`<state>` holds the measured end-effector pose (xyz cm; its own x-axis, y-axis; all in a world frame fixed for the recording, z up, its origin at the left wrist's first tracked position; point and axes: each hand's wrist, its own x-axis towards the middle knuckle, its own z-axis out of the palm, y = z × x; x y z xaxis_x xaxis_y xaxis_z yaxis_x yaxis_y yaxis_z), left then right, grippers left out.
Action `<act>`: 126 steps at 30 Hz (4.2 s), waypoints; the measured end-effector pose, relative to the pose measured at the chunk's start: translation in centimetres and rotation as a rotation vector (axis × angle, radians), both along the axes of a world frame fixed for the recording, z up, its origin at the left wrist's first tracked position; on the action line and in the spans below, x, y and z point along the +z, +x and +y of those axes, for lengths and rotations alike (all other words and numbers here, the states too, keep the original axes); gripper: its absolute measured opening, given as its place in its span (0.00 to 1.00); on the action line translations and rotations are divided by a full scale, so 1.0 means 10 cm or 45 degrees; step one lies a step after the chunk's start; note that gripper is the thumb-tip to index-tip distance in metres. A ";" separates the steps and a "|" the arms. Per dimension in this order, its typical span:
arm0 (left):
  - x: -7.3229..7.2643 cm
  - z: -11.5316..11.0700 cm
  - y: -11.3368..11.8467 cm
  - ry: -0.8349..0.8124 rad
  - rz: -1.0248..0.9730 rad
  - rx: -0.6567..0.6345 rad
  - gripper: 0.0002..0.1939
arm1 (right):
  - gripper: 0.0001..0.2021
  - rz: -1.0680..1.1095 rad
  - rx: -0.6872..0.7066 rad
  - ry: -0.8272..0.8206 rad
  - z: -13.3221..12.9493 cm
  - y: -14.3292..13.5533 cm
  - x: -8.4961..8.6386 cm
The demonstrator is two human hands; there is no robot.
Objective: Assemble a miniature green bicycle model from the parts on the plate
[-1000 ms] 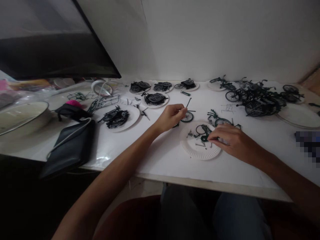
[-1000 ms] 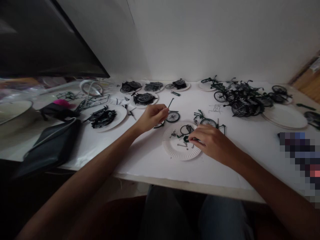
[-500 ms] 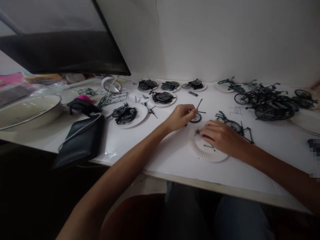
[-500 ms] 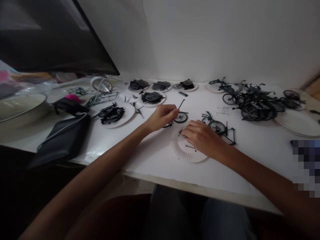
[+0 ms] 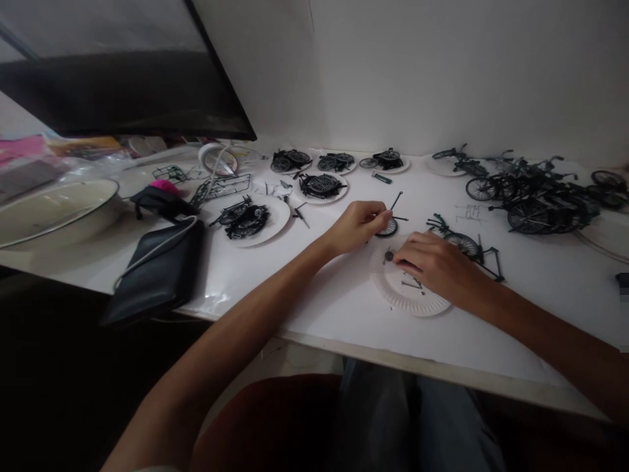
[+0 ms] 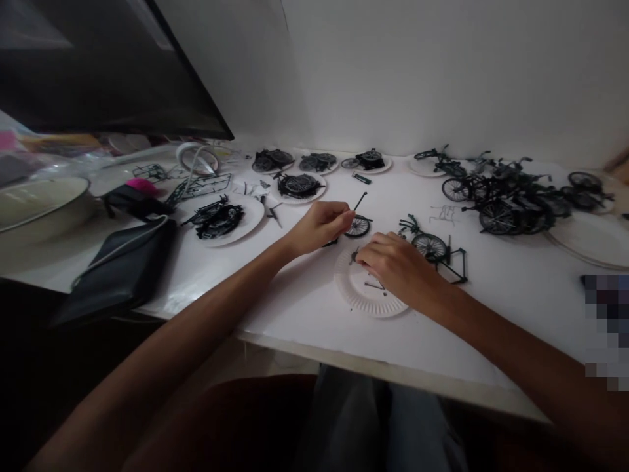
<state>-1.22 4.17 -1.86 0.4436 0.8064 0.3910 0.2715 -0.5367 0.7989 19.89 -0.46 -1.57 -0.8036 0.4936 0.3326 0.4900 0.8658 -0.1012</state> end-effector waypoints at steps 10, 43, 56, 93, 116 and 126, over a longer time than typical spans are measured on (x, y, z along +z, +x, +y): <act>0.07 -0.12 0.06 0.016 0.124 0.045 0.18 | 0.07 0.583 -0.304 -0.306 -0.08 0.23 0.08; 0.11 -0.36 0.20 -0.095 0.311 -0.402 0.17 | 0.15 1.264 -0.510 -0.704 0.02 0.20 0.05; 0.09 -0.33 0.17 -0.083 0.294 -0.404 0.17 | 0.13 1.344 -0.370 -1.092 0.09 0.26 -0.02; 0.24 -0.12 -0.19 -0.167 0.269 -0.127 0.20 | 0.14 0.554 -0.413 -0.437 0.24 0.40 -0.08; 0.01 -0.03 -0.08 -0.309 0.230 -0.027 0.20 | 0.10 0.023 -0.344 0.203 0.12 0.20 -0.12; -0.02 0.00 -0.09 -0.277 0.160 -0.034 0.21 | 0.09 0.450 -0.348 -0.031 0.13 0.19 -0.16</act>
